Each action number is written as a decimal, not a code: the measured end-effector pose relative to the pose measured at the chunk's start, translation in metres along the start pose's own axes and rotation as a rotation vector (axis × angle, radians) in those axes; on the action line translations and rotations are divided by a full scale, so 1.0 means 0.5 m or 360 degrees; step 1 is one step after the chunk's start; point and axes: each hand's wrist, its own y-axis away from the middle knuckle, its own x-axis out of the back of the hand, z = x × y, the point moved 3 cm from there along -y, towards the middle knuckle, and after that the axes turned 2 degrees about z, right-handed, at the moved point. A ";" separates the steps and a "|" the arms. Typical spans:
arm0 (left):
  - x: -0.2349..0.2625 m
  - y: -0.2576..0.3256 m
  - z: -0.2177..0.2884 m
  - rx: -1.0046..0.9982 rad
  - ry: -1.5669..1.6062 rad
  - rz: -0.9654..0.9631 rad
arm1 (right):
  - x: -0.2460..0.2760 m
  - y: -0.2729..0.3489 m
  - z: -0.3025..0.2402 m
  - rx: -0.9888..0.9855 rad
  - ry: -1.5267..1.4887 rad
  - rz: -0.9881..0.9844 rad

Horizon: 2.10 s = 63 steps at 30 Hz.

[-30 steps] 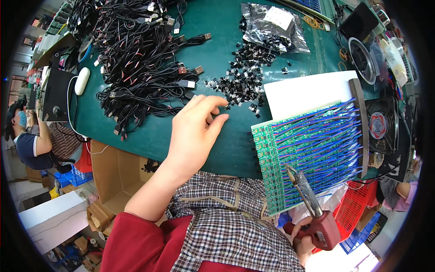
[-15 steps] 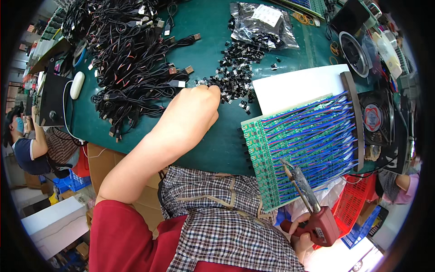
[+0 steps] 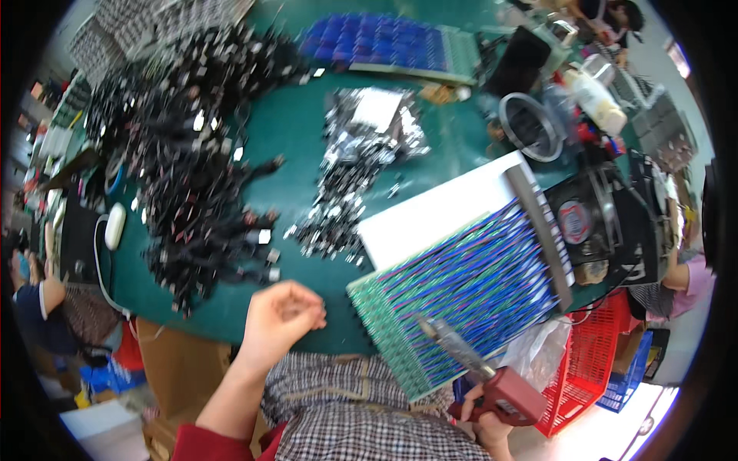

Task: The person solders wires to a circuit board panel using a soldering gun, removes the completed panel, and positions a new board panel under a weight. They then place small electronic components onto the board and solder them in place using the soldering gun.

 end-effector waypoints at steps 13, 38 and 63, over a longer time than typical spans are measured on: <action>-0.010 -0.014 -0.021 -0.0170 -0.0269 0.0292 | -0.013 -0.057 -0.018 -0.0190 -0.0388 -0.0410; -0.008 -0.007 -0.045 -0.0570 -0.0353 0.0332 | 0.300 -0.123 -0.243 0.0306 -0.0438 0.0654; -0.010 -0.002 -0.046 -0.0586 -0.0394 0.0401 | 0.315 -0.169 -0.248 0.0098 -0.0390 0.0786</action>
